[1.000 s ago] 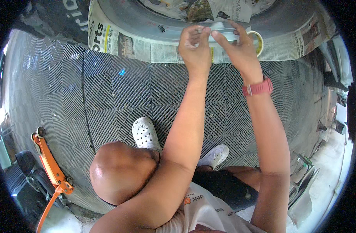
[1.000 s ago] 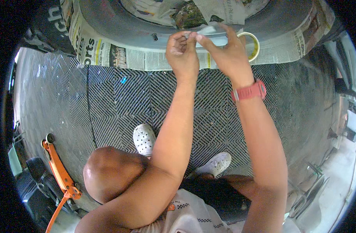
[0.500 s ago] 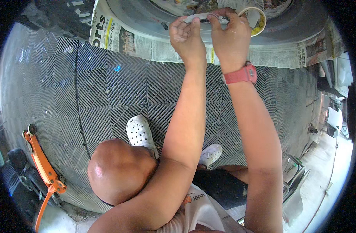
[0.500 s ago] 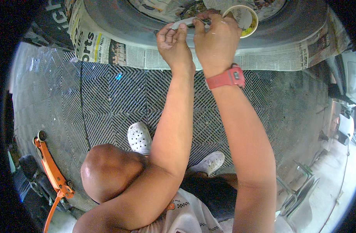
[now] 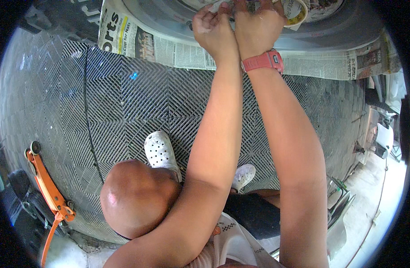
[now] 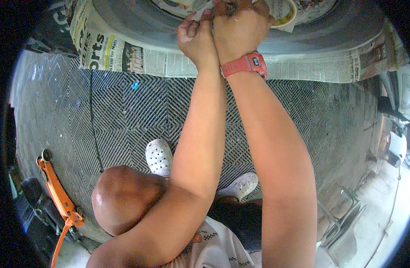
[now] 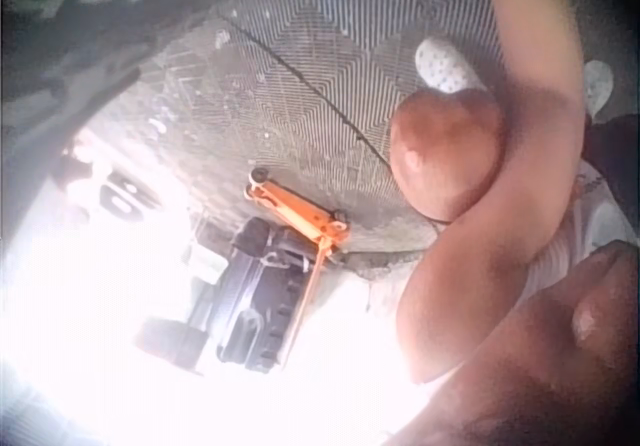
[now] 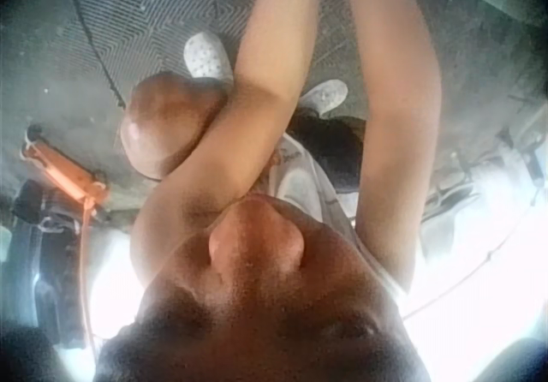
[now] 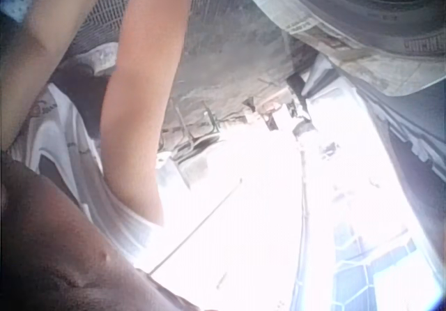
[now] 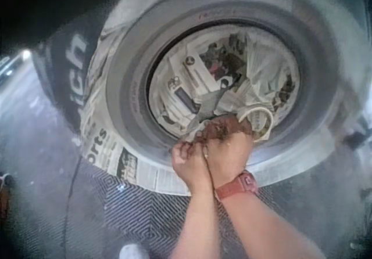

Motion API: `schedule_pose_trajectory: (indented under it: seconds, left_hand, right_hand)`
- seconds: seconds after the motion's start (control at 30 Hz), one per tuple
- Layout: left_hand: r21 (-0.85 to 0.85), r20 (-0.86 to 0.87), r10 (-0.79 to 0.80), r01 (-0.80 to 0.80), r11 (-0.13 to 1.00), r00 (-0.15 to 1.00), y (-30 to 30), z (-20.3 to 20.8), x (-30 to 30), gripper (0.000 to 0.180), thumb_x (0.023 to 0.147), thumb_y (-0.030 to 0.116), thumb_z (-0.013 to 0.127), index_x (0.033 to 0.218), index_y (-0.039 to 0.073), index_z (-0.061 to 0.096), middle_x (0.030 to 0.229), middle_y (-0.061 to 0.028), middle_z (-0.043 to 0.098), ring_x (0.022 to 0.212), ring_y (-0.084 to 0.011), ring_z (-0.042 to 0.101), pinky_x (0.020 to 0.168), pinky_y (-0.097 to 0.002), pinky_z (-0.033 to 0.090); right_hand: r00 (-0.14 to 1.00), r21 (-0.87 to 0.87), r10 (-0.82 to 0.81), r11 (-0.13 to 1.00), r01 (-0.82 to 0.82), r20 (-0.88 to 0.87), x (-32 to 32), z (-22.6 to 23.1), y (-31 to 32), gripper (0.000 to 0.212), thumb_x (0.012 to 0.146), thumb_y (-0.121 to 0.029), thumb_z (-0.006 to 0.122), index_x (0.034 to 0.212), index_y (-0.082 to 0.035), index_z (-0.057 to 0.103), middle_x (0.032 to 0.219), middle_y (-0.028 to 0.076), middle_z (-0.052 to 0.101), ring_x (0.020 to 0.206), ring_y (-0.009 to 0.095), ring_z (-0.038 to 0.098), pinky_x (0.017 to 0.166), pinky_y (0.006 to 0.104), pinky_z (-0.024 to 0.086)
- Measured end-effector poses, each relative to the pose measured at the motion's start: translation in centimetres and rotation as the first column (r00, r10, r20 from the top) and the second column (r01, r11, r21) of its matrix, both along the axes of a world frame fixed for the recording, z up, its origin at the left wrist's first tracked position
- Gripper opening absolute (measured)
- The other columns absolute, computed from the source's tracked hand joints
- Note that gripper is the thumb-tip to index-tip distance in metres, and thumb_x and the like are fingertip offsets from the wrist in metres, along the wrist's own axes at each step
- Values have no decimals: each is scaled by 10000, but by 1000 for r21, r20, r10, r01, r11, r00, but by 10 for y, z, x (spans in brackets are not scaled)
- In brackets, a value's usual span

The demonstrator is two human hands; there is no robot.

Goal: The person sits on the floor and tapes newspaper sections onto the sidewall of a car tire using masking tape. They repeatedly tear tape, apply it to the tire, and smooth the newspaper in place.

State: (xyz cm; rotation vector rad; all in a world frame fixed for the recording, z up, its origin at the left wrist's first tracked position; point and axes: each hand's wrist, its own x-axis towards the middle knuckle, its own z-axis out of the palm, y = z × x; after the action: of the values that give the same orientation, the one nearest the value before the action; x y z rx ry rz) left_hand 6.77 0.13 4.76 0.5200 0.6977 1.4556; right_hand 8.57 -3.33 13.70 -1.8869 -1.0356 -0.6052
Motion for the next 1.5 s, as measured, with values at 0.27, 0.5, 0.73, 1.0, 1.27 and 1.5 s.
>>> schedule_pose_trajectory:
  seconds: [0.27, 0.5, 0.73, 1.0, 1.27, 1.5]
  left_hand:
    - [51, -192, 73, -65, 997, 979, 23, 6, 4, 213, 860, -30, 790, 1055, -23, 704, 915, -70, 729, 842, -174, 680, 779, -314, 559]
    - [-13, -608, 32, -50, 999, 793, 25, 24, -9, 137, 892, 38, 803, 984, -41, 738, 928, -100, 779, 850, -189, 707, 844, -338, 564]
    - [-16, -409, 103, -120, 993, 907, 22, 14, -1, 271, 814, 58, 917, 944, -47, 704, 909, -140, 765, 872, -227, 730, 816, -333, 585]
    - [29, -313, 81, -76, 997, 946, 37, -8, 3, 174, 810, -39, 807, 956, -52, 713, 918, -131, 764, 836, -223, 726, 805, -322, 590]
    - [-69, -202, -65, 52, 996, 977, 33, 8, -3, 244, 823, -3, 795, 1042, -82, 724, 997, -140, 766, 897, -232, 721, 872, -362, 586]
    - [-44, -120, -103, 98, 994, 987, 23, 16, -8, 259, 853, -26, 766, 1100, -95, 727, 1037, -144, 767, 932, -229, 718, 877, -348, 578]
  right_hand:
    - [988, -17, -123, 992, 125, 94, 15, -11, 22, 128, 838, -132, 804, 841, -43, 713, 848, 196, 735, 861, 428, 693, 787, 549, 534]
    - [953, -60, -252, 962, 265, 169, 20, -11, 27, 194, 826, -158, 845, 882, -45, 697, 843, 187, 732, 857, 414, 699, 764, 541, 525]
    - [969, 105, -230, 970, 221, 92, 27, -16, 22, 267, 794, -118, 892, 853, -30, 648, 814, 187, 690, 802, 432, 672, 734, 528, 511]
    - [980, 124, -197, 972, 197, -13, 23, -18, 22, 388, 724, -166, 964, 890, -29, 641, 799, 198, 661, 814, 443, 662, 749, 520, 507]
    - [933, 80, -358, 929, 360, -39, 21, -17, 32, 525, 683, -219, 1005, 992, -17, 632, 925, 231, 672, 916, 463, 658, 809, 556, 503]
    - [964, 112, -263, 959, 259, 22, 18, -18, 23, 533, 687, -232, 1007, 975, -10, 616, 929, 235, 668, 903, 474, 644, 806, 567, 492]
